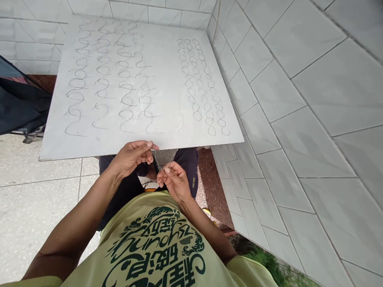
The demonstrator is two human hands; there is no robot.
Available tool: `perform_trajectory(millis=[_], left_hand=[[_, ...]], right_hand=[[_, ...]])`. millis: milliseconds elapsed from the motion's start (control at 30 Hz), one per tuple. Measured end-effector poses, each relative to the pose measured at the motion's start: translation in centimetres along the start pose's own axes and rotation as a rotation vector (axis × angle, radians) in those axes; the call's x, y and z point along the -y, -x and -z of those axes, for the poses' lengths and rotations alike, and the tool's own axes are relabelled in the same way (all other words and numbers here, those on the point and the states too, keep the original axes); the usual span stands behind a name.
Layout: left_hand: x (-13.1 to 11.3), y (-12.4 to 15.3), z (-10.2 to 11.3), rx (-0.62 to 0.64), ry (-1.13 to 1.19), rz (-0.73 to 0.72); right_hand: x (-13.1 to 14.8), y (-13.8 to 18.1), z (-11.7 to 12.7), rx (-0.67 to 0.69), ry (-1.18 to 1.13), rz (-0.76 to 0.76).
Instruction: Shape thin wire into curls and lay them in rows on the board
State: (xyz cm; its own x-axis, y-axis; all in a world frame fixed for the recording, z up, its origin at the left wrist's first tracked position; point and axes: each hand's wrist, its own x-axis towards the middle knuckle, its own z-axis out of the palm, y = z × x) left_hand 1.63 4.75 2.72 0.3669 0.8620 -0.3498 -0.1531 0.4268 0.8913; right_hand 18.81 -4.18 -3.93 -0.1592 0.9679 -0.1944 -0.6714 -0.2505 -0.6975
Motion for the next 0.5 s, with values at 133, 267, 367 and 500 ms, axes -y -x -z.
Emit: perform_trajectory(millis=[133,267,367,500], left_hand=[[-0.6,-0.3,0.0,0.049,-0.034,0.016],[-1.7,0.3,-0.4,-0.049,-0.047,-0.003],[-2.3,0.9,-0.8,-0.135,-0.079,-0.059],[-2.5,1.1,-1.2,-0.135,-0.168,-0.122]], right_hand=[[0.2,0.1,-0.1,-0.032,-0.002,-0.014],[0.8,0.0,-0.5,-0.075,-0.054,-0.011],[1.3,-0.2,-0.9,-0.084,-0.098,0.004],[1.8,-0.7,-1.2,-0.066,-0.118,0.032]])
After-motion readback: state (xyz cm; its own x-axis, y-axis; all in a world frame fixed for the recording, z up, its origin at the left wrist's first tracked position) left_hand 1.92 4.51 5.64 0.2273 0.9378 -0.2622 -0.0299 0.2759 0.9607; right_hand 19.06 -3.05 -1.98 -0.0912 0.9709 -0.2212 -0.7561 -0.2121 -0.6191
